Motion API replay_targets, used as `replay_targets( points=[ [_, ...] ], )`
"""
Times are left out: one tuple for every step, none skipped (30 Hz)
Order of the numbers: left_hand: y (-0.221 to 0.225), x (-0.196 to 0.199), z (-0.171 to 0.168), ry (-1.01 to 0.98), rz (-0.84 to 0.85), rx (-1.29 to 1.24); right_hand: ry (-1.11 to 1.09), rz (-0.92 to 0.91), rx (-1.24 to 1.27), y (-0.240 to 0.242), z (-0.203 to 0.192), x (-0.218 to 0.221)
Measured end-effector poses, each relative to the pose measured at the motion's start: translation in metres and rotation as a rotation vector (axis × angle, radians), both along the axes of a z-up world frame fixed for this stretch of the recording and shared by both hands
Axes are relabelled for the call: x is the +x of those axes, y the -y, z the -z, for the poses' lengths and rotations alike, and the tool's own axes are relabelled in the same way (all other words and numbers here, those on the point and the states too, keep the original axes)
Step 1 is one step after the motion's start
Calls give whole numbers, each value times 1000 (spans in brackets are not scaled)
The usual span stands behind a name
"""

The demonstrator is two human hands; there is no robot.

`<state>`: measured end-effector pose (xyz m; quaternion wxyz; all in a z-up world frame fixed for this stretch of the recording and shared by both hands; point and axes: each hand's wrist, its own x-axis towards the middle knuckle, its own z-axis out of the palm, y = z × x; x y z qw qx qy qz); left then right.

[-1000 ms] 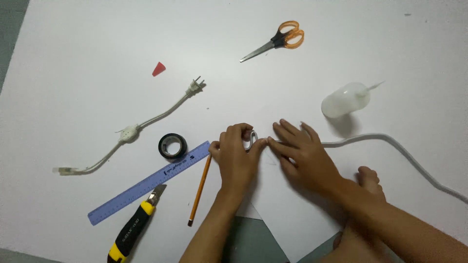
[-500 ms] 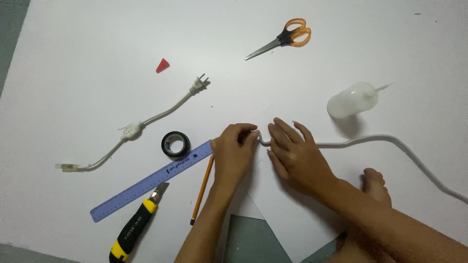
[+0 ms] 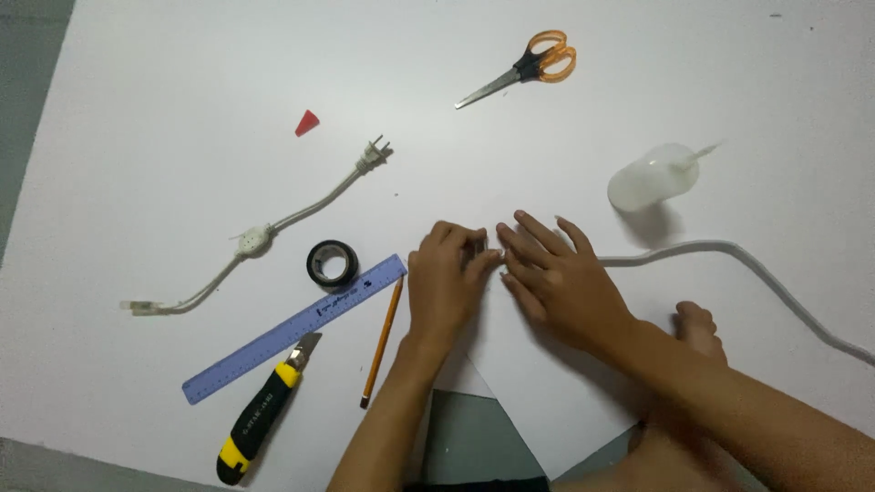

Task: The person is gluing a white electrical cable onto a white board, carefully following a star-shaped outline drawn on the surface. They apply glue from a small bottle and then press the cable into place with their fingers.

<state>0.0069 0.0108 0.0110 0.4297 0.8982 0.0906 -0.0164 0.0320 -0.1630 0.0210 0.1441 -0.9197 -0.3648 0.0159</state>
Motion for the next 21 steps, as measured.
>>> replay_targets(
  points=[
    [0, -2, -2, -3, -1, -1, -3, -1, -1, 1, 2, -1],
    [0, -1, -4, 58, -22, -81, 1, -7, -8, 2, 4, -1],
    [-1, 0, -6, 118, -42, -161, 5, -14, -14, 2, 6, 1],
    [0, 2, -14, 119, -39, -160, 6, -12, -13, 2, 6, 1],
    [1, 4, -21, 222, -56, -175, 7, -14, -8, 2, 5, 2],
    [2, 5, -28, 324, -74, -191, 6, -17, -4, 3, 5, 2],
    [0, 3, -29, 323, -72, -192, 5, -15, -5, 3, 4, 1],
    [-3, 3, -30, 321, -39, -132, -1, -9, 1, 2, 3, 1],
    [-5, 4, -30, 318, -5, -73, -8, -4, 7, 2, 3, 2],
    [-6, 4, -25, 317, -5, -72, -9, -4, 8, 2, 4, 3],
    [-6, 4, -20, 234, -22, -47, -22, -7, 17, 3, 5, 3],
    [-6, 3, -15, 150, -39, -23, -37, -10, 26, 3, 6, 3],
    [-3, 4, -16, 148, -39, -22, -39, -10, 27, 3, 7, 3],
    [0, 4, -16, 134, -44, 17, -19, -13, 17, 2, 7, 3],
    [4, 5, -17, 121, -50, 56, 0, -16, 6, 2, 7, 3],
    [8, 4, -13, 118, -50, 58, -3, -17, 8, 3, 9, 3],
    [11, 4, -9, 119, -79, 66, -22, -8, 23, 3, 10, 2],
    [14, 2, -4, 122, -111, 77, -40, -3, 40, 2, 12, 2],
    [16, 1, -2, 119, -114, 82, -42, -6, 45, 1, 11, 1],
    [18, 1, 0, 141, -136, 93, -24, -6, 40, 0, 9, 1],
    [21, 0, 2, 163, -159, 104, -6, -5, 36, 0, 8, 1]
  ],
)
